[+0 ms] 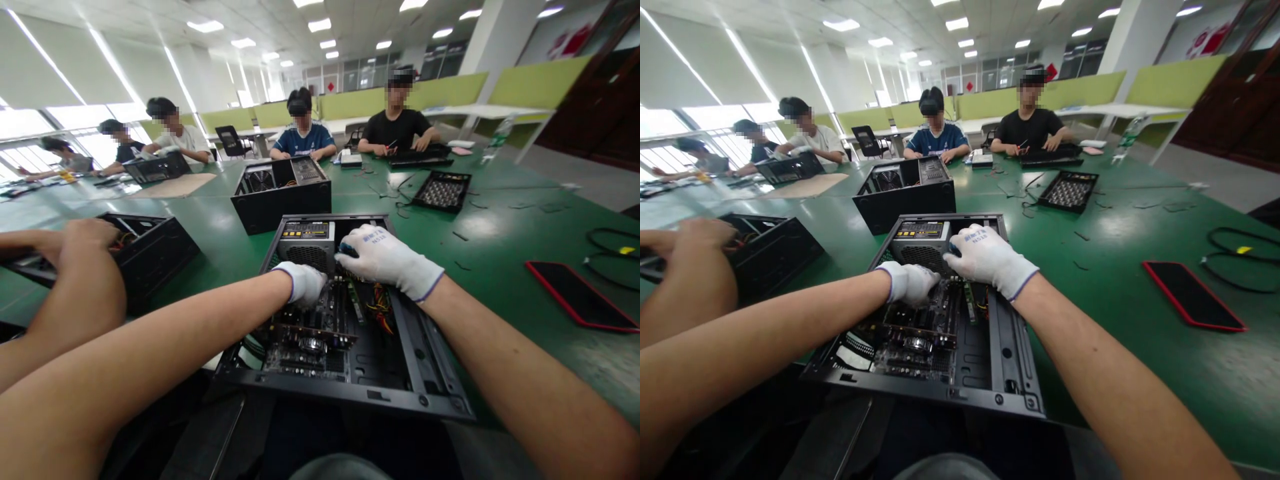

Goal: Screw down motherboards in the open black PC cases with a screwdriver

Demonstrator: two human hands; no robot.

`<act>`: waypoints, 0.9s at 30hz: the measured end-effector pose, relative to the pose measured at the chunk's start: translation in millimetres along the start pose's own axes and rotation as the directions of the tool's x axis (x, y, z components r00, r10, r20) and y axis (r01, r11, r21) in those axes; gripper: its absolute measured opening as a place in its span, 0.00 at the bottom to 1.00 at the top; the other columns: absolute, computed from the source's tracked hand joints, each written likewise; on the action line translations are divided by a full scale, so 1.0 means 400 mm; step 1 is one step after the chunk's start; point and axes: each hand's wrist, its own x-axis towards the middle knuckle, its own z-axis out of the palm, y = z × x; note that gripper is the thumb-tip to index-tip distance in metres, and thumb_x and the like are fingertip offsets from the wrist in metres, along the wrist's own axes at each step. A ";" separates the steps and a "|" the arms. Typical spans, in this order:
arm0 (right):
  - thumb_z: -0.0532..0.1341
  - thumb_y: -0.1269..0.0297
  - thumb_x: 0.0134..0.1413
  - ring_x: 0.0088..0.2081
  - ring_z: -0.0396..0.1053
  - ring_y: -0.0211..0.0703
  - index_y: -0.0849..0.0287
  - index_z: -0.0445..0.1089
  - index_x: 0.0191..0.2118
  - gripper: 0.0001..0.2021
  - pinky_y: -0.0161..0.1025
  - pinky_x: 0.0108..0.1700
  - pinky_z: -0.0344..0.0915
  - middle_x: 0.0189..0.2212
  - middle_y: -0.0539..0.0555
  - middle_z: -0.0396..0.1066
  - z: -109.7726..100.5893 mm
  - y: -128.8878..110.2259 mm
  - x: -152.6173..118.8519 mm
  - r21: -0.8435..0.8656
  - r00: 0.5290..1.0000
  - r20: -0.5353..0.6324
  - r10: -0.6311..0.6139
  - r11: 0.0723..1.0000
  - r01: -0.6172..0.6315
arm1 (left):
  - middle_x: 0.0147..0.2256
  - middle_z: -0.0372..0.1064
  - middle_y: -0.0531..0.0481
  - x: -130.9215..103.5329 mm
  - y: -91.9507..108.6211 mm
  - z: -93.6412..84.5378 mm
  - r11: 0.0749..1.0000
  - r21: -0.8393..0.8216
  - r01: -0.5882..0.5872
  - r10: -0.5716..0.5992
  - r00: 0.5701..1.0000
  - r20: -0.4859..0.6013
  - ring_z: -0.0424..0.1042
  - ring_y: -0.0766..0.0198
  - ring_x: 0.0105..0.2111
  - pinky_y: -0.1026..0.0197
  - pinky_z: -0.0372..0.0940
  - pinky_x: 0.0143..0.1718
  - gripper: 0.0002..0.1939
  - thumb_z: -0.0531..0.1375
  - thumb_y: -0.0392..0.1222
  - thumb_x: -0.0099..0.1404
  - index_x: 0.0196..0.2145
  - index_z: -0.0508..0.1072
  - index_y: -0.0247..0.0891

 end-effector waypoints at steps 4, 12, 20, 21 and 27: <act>0.53 0.50 0.67 0.46 0.72 0.52 0.61 0.76 0.42 0.21 0.42 0.49 0.62 0.43 0.61 0.78 -0.007 0.002 -0.007 0.055 1.000 -0.003 -0.006 0.998 0.006 | 0.59 0.69 0.33 0.032 -0.017 0.028 0.999 0.047 -0.013 0.013 1.000 0.017 0.72 0.45 0.57 0.50 0.68 0.58 0.37 0.68 0.40 0.53 0.61 0.67 0.36; 0.54 0.50 0.67 0.46 0.71 0.49 0.61 0.76 0.43 0.20 0.41 0.49 0.61 0.44 0.61 0.77 -0.010 0.013 -0.016 0.135 0.999 -0.026 -0.018 0.991 0.021 | 0.59 0.68 0.32 0.025 -0.021 0.031 0.994 0.109 0.017 -0.015 1.000 -0.013 0.73 0.43 0.54 0.48 0.71 0.52 0.34 0.67 0.43 0.57 0.60 0.67 0.36; 0.55 0.51 0.68 0.48 0.71 0.52 0.63 0.75 0.46 0.20 0.41 0.51 0.61 0.45 0.63 0.77 -0.010 0.013 -0.024 0.154 0.998 -0.052 -0.018 0.988 0.026 | 0.54 0.74 0.32 0.018 -0.008 0.005 0.996 0.093 0.002 -0.001 1.000 -0.016 0.75 0.45 0.53 0.51 0.68 0.57 0.22 0.65 0.40 0.63 0.54 0.75 0.31; 0.55 0.51 0.68 0.47 0.71 0.51 0.62 0.75 0.45 0.20 0.41 0.51 0.61 0.45 0.62 0.77 -0.011 0.013 -0.025 0.167 0.999 -0.049 -0.018 0.986 0.026 | 0.53 0.74 0.33 0.018 -0.007 0.003 0.996 0.092 -0.004 0.006 1.000 -0.020 0.75 0.46 0.53 0.51 0.68 0.57 0.21 0.64 0.40 0.64 0.54 0.76 0.31; 0.56 0.50 0.68 0.45 0.72 0.49 0.61 0.76 0.44 0.19 0.39 0.49 0.61 0.43 0.61 0.77 -0.014 0.014 -0.027 0.225 0.999 -0.041 -0.036 0.973 0.044 | 0.53 0.75 0.36 0.021 -0.010 0.003 0.997 0.072 0.002 0.000 1.000 -0.024 0.76 0.47 0.53 0.52 0.69 0.56 0.19 0.62 0.41 0.66 0.53 0.77 0.34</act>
